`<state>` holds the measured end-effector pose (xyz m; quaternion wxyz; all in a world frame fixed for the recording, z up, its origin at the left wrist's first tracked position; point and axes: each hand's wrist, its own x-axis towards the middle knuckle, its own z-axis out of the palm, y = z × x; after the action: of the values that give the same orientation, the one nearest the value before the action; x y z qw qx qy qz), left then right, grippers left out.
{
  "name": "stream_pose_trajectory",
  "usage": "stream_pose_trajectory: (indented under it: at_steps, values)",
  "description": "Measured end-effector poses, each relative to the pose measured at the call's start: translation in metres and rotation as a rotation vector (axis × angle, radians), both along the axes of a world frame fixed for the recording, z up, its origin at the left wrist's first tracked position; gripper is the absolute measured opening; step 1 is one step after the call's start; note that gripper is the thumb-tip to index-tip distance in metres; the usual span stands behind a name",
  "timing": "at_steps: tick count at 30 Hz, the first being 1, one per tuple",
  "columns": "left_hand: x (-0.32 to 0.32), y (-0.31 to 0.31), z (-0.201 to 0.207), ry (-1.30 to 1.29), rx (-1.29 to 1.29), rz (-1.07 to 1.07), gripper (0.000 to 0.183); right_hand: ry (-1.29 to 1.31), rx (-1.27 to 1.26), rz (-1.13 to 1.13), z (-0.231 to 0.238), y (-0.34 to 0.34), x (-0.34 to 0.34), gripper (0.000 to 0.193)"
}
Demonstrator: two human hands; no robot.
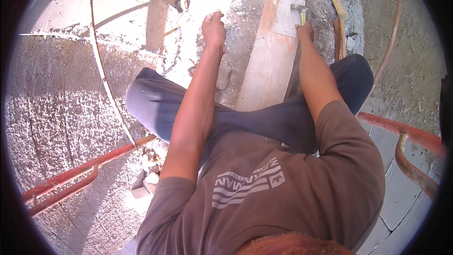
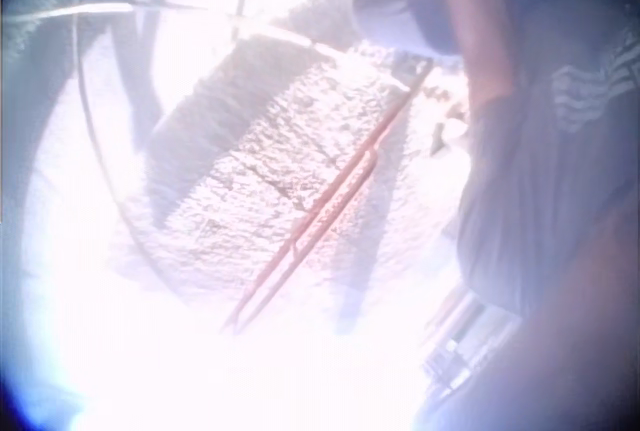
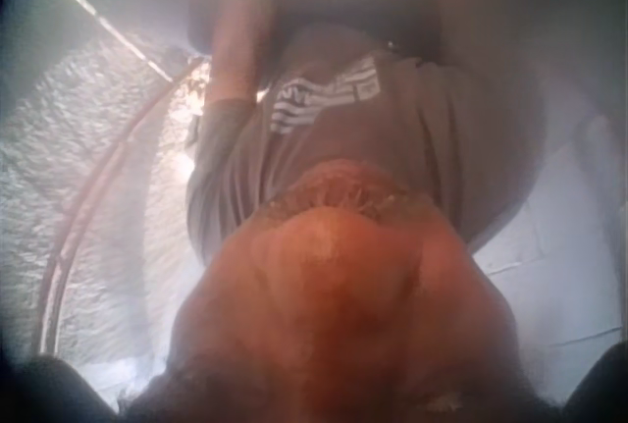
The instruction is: The person cuts a wooden plank with a hand saw, then uses a hammer to drive nails into the plank to join it with other pieces. The person repositions the wood and continues nailing to assemble a wooden frame on the ground.
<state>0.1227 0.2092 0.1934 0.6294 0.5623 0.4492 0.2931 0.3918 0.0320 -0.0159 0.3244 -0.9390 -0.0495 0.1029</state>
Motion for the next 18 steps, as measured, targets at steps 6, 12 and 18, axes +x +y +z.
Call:
stream_pose_trajectory:
  at_steps: [6, 12, 18]
  values:
    - [0.073, 0.05, 0.055, -0.019, 0.27, -0.285, 0.027, -0.037, 0.011, 0.013, 0.001, -0.002, -0.002, 0.057]
    - [0.162, 0.136, 0.094, 0.414, 0.928, -0.678, 0.036, -0.088, -0.081, 0.034, -0.013, -0.01, 0.002, 0.058]
    - [0.177, 0.101, -0.031, 0.268, 0.76, -0.191, 0.04, -0.283, -0.038, 0.194, -0.035, -0.026, 0.02, 0.057]
